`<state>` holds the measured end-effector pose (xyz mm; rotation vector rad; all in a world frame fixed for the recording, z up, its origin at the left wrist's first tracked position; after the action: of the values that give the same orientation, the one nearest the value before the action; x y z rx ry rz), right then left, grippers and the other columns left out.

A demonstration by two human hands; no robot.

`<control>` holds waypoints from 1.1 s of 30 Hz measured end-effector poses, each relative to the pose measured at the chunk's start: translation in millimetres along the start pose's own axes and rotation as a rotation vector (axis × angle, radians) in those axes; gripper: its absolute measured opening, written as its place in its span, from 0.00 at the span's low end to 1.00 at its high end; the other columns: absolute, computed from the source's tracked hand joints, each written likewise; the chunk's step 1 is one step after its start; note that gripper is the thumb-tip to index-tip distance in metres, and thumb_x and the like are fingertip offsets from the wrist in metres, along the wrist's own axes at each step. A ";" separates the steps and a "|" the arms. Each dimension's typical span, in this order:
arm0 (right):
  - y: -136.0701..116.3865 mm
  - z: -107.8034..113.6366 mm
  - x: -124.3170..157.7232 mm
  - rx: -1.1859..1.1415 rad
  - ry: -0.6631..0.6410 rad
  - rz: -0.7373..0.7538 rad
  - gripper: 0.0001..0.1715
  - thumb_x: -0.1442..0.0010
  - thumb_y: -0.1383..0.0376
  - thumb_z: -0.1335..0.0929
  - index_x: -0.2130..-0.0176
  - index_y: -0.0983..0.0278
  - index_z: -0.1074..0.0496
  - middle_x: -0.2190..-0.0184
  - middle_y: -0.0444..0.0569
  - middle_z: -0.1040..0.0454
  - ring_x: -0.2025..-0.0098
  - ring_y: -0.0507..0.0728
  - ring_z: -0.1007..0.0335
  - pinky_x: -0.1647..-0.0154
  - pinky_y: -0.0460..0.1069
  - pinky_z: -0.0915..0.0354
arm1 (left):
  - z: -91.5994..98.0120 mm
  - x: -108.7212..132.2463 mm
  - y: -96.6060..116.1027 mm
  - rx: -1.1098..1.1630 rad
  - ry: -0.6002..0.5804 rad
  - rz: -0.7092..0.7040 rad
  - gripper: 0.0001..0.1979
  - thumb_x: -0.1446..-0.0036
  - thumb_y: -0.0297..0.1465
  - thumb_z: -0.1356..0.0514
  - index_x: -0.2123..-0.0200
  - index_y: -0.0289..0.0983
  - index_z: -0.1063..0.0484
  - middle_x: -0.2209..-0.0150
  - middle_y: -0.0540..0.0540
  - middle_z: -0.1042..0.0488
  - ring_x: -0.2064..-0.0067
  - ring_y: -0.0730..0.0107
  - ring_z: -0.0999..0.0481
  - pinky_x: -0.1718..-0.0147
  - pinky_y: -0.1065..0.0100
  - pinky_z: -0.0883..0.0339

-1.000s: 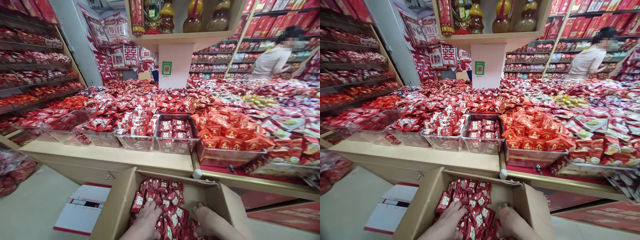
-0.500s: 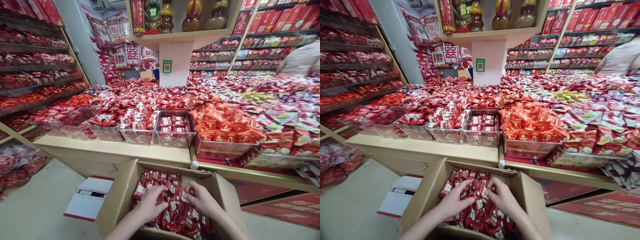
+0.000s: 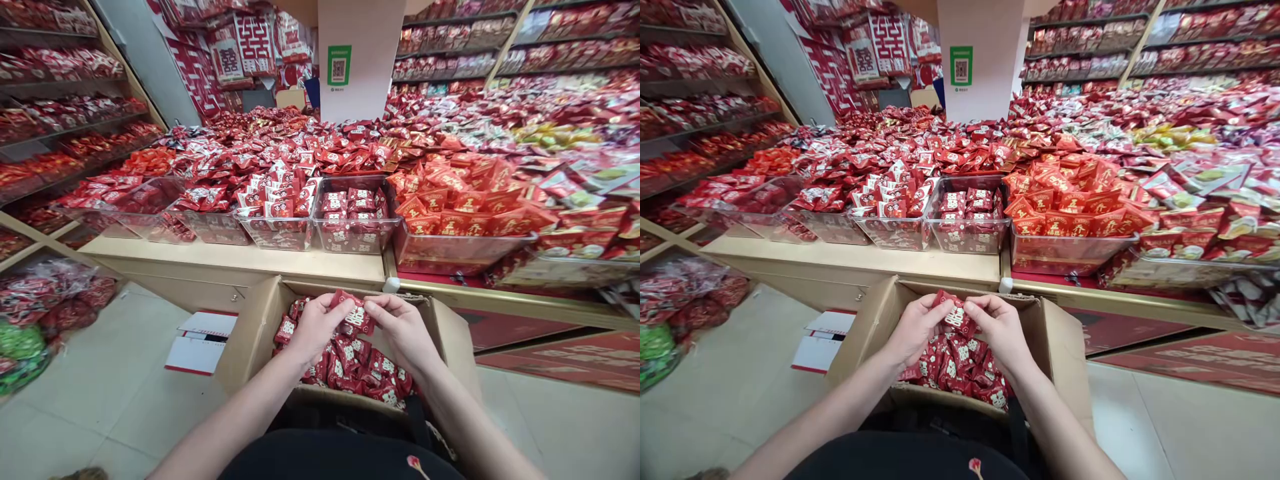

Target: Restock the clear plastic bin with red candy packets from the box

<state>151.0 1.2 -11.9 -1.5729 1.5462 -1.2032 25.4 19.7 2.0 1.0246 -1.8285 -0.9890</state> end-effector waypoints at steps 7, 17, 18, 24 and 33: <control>7.8 -0.8 3.0 -0.072 0.040 -0.020 0.14 0.58 0.62 0.29 0.69 0.64 0.32 0.73 0.44 0.29 0.74 0.49 0.36 0.74 0.46 0.38 | 3.0 -1.7 -8.4 0.128 0.135 -0.045 0.11 0.55 0.35 0.38 0.70 0.33 0.28 0.75 0.49 0.26 0.74 0.74 0.29 0.72 0.71 0.35; -7.0 -11.6 1.1 0.834 -0.112 0.451 0.16 0.52 0.60 0.33 0.61 0.62 0.36 0.55 0.54 0.35 0.55 0.59 0.38 0.59 0.54 0.39 | 28.4 -5.4 -18.8 0.034 0.222 0.009 0.15 0.56 0.39 0.39 0.69 0.33 0.27 0.75 0.48 0.26 0.74 0.72 0.29 0.75 0.72 0.36; -11.6 -19.3 2.5 0.963 -0.176 0.537 0.15 0.52 0.62 0.33 0.62 0.61 0.35 0.52 0.54 0.38 0.52 0.60 0.41 0.56 0.55 0.41 | 28.5 -5.7 -19.1 0.038 0.215 0.022 0.15 0.56 0.39 0.39 0.69 0.33 0.27 0.75 0.48 0.26 0.74 0.72 0.30 0.76 0.72 0.36; -38.6 -55.5 7.1 1.437 -0.375 0.726 0.06 0.49 0.68 0.36 0.67 0.62 0.35 0.60 0.51 0.31 0.57 0.58 0.41 0.60 0.54 0.43 | 23.4 -5.2 -2.8 0.114 0.126 0.075 0.14 0.53 0.39 0.41 0.66 0.36 0.29 0.70 0.48 0.26 0.69 0.70 0.29 0.73 0.70 0.35; -150.3 -82.7 -144.0 1.775 -0.116 0.864 0.10 0.49 0.60 0.37 0.67 0.64 0.34 0.66 0.52 0.30 0.59 0.60 0.42 0.61 0.52 0.48 | 66.4 -4.3 6.8 -0.014 0.181 0.091 0.13 0.53 0.40 0.42 0.69 0.35 0.32 0.70 0.46 0.25 0.71 0.71 0.27 0.72 0.71 0.38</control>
<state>153.0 174.3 130.2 0.2051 0.3898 -1.1682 -34.4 42.1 -17.9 0.9801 -1.7016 -0.8267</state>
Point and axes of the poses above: each hand's wrist, its own x-axis away from the middle knuckle, its own z-axis out of the back of the hand, y = z × x, the point moved 5 cm from there along -x, towards the middle knuckle
